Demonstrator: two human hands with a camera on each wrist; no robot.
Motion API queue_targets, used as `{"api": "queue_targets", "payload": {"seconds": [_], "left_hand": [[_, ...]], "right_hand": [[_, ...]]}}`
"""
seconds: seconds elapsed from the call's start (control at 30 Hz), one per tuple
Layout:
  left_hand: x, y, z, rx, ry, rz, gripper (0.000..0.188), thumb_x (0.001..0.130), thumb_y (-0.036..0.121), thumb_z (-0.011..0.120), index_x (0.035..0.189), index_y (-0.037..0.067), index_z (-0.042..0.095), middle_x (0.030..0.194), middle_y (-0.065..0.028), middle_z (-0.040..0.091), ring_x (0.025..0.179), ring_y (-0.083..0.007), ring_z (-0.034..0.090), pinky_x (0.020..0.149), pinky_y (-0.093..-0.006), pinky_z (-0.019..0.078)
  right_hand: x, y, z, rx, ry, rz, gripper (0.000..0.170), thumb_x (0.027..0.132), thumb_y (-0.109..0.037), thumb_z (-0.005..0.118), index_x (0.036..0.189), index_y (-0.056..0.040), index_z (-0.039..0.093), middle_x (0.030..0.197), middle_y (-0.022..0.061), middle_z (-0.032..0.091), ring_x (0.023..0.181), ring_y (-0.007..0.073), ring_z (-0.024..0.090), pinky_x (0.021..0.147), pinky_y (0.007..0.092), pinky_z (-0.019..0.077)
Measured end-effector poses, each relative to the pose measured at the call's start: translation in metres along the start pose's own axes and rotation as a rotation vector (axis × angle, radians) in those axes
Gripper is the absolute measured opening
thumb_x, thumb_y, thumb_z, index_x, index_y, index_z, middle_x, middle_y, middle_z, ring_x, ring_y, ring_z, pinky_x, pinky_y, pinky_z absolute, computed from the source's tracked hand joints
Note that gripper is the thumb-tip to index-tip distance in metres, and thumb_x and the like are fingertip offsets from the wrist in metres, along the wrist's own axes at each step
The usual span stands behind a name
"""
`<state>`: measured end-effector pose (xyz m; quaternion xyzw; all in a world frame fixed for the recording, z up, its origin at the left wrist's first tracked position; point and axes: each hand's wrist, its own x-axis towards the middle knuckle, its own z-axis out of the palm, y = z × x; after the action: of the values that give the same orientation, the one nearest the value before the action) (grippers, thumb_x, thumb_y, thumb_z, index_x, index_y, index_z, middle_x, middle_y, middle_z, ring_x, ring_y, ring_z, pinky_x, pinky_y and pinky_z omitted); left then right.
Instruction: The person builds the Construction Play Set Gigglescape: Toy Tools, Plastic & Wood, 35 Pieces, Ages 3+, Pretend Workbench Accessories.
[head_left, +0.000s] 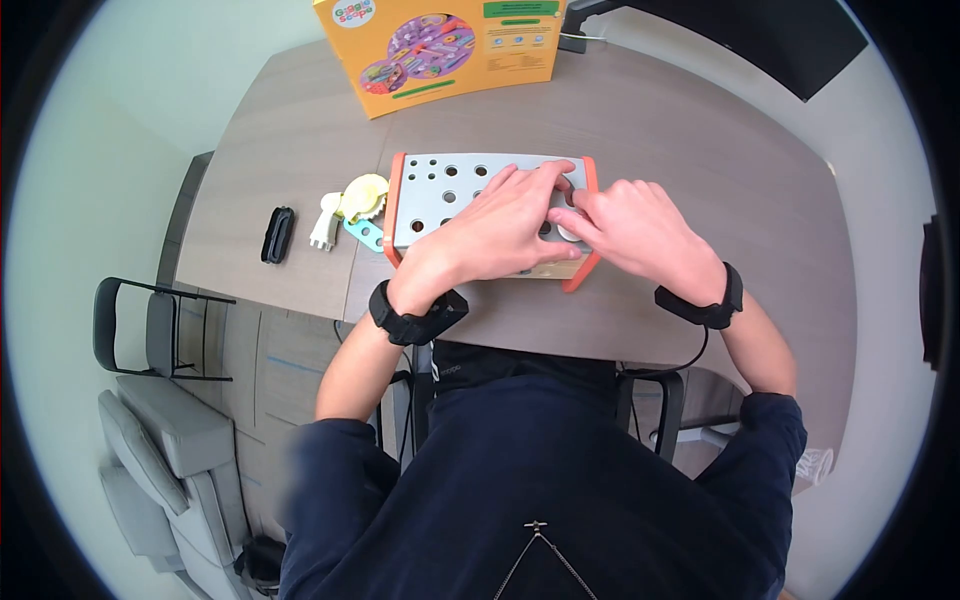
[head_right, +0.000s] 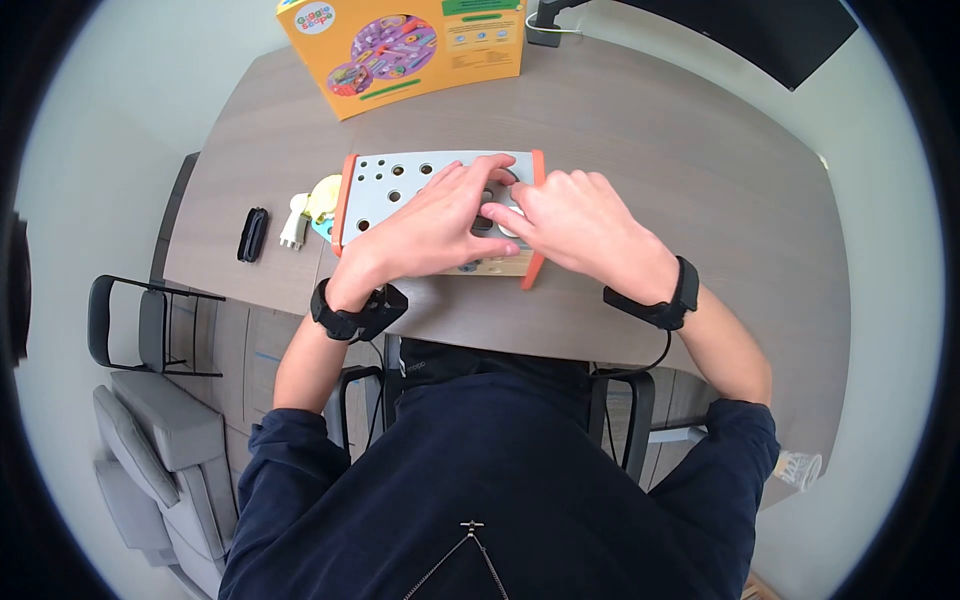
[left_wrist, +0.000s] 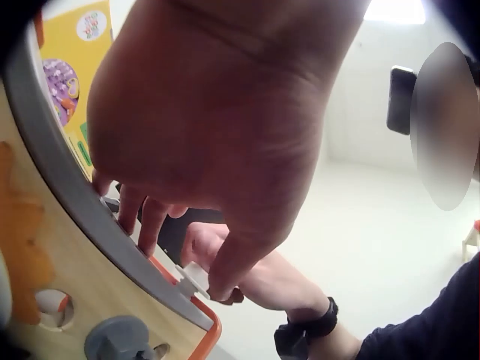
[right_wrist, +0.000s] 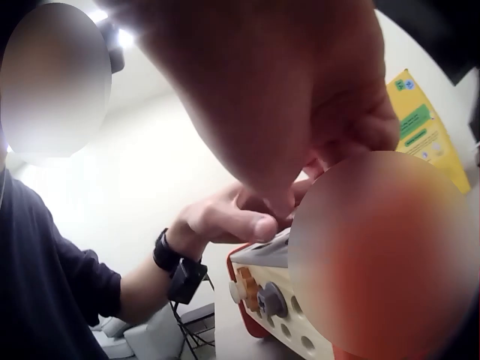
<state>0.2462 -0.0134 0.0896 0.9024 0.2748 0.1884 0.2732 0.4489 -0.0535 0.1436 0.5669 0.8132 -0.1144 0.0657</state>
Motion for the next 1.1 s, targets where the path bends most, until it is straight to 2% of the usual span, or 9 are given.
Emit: {"api": "queue_targets", "payload": {"seconds": [0.03, 0.13, 0.23, 0.33, 0.43, 0.53, 0.77, 0.93, 1.1], "left_hand": [[-0.001, -0.003, 0.001, 0.005, 0.003, -0.002, 0.068, 0.099, 0.015, 0.072, 0.155, -0.001, 0.039, 0.14, -0.0214, 0.062, 0.132, -0.0378, 0.057, 0.112, -0.0458, 0.047], [0.002, -0.012, 0.0, -0.033, -0.028, -0.022, 0.061, 0.098, 0.017, 0.073, 0.15, -0.001, 0.046, 0.139, -0.0201, 0.063, 0.131, -0.0364, 0.057, 0.113, -0.0458, 0.0465], [0.001, -0.021, -0.008, -0.16, -0.1, -0.07, 0.061, 0.097, 0.017, 0.074, 0.15, 0.0, 0.048, 0.142, -0.0198, 0.062, 0.134, -0.0364, 0.056, 0.115, -0.0459, 0.0455], [0.0, -0.023, -0.008, -0.167, -0.066, -0.053, 0.064, 0.096, 0.019, 0.075, 0.152, 0.001, 0.048, 0.145, -0.0212, 0.061, 0.138, -0.0371, 0.054, 0.117, -0.0459, 0.0445], [0.0, -0.008, -0.003, -0.023, -0.019, -0.004, 0.069, 0.095, 0.022, 0.077, 0.154, 0.001, 0.047, 0.147, -0.0223, 0.059, 0.14, -0.0371, 0.053, 0.118, -0.0459, 0.0432], [0.001, -0.001, 0.0, 0.049, 0.026, 0.002, 0.069, 0.096, 0.022, 0.077, 0.154, 0.002, 0.047, 0.148, -0.0218, 0.059, 0.14, -0.0369, 0.053, 0.12, -0.0463, 0.0411], [0.005, -0.019, -0.017, -0.26, -0.119, -0.094, 0.062, 0.098, 0.014, 0.072, 0.154, 0.002, 0.047, 0.151, -0.0197, 0.058, 0.142, -0.0372, 0.052, 0.12, -0.0469, 0.0424], [0.001, -0.011, -0.007, -0.018, -0.072, 0.007, 0.071, 0.096, 0.021, 0.077, 0.157, 0.003, 0.045, 0.155, -0.0195, 0.055, 0.145, -0.0367, 0.05, 0.121, -0.0466, 0.0421], [0.0, -0.009, -0.004, -0.016, -0.022, -0.045, 0.083, 0.091, 0.028, 0.083, 0.159, 0.003, 0.043, 0.155, -0.02, 0.055, 0.146, -0.0366, 0.048, 0.122, -0.0467, 0.0403]], "right_hand": [[0.001, -0.003, -0.006, -0.019, -0.094, 0.05, 0.027, 0.105, -0.029, 0.061, 0.108, -0.003, 0.069, 0.092, 0.0139, 0.076, 0.081, 0.0404, 0.072, 0.07, 0.0478, 0.058], [-0.004, 0.017, 0.015, 0.169, 0.365, -0.238, 0.028, 0.105, -0.03, 0.061, 0.111, -0.0033, 0.067, 0.089, 0.0143, 0.075, 0.079, 0.04, 0.072, 0.069, 0.0478, 0.0578], [-0.004, 0.029, 0.026, 0.279, 0.411, -0.564, 0.027, 0.105, -0.028, 0.061, 0.114, -0.0029, 0.064, 0.098, 0.0161, 0.072, 0.081, 0.0361, 0.069, 0.072, 0.046, 0.055], [-0.001, 0.033, 0.037, 0.222, 0.357, -0.505, 0.028, 0.106, -0.03, 0.062, 0.114, -0.0037, 0.062, 0.088, 0.0163, 0.072, 0.075, 0.0377, 0.068, 0.069, 0.0465, 0.0542], [0.0, 0.02, 0.025, 0.065, 0.206, -0.194, 0.032, 0.108, -0.033, 0.06, 0.116, -0.0024, 0.062, 0.069, 0.0167, 0.068, 0.066, 0.0425, 0.068, 0.064, 0.0478, 0.0564], [0.004, 0.017, 0.023, -0.052, 0.112, -0.103, 0.034, 0.109, -0.034, 0.059, 0.117, -0.0015, 0.061, 0.062, 0.0173, 0.064, 0.061, 0.0432, 0.066, 0.061, 0.0478, 0.0558], [0.002, 0.035, 0.035, 0.222, 0.501, -0.574, 0.029, 0.107, -0.032, 0.061, 0.106, -0.0035, 0.067, 0.062, 0.0152, 0.065, 0.059, 0.0406, 0.066, 0.061, 0.0481, 0.0548], [-0.003, 0.02, 0.029, -0.056, 0.264, -0.189, 0.036, 0.107, -0.037, 0.06, 0.108, -0.0017, 0.068, 0.06, 0.0146, 0.064, 0.058, 0.042, 0.066, 0.058, 0.0482, 0.054], [-0.004, 0.019, 0.018, -0.004, 0.173, -0.147, 0.038, 0.105, -0.039, 0.061, 0.106, -0.0012, 0.066, 0.065, 0.0154, 0.066, 0.062, 0.0396, 0.068, 0.058, 0.0463, 0.0542]]}}
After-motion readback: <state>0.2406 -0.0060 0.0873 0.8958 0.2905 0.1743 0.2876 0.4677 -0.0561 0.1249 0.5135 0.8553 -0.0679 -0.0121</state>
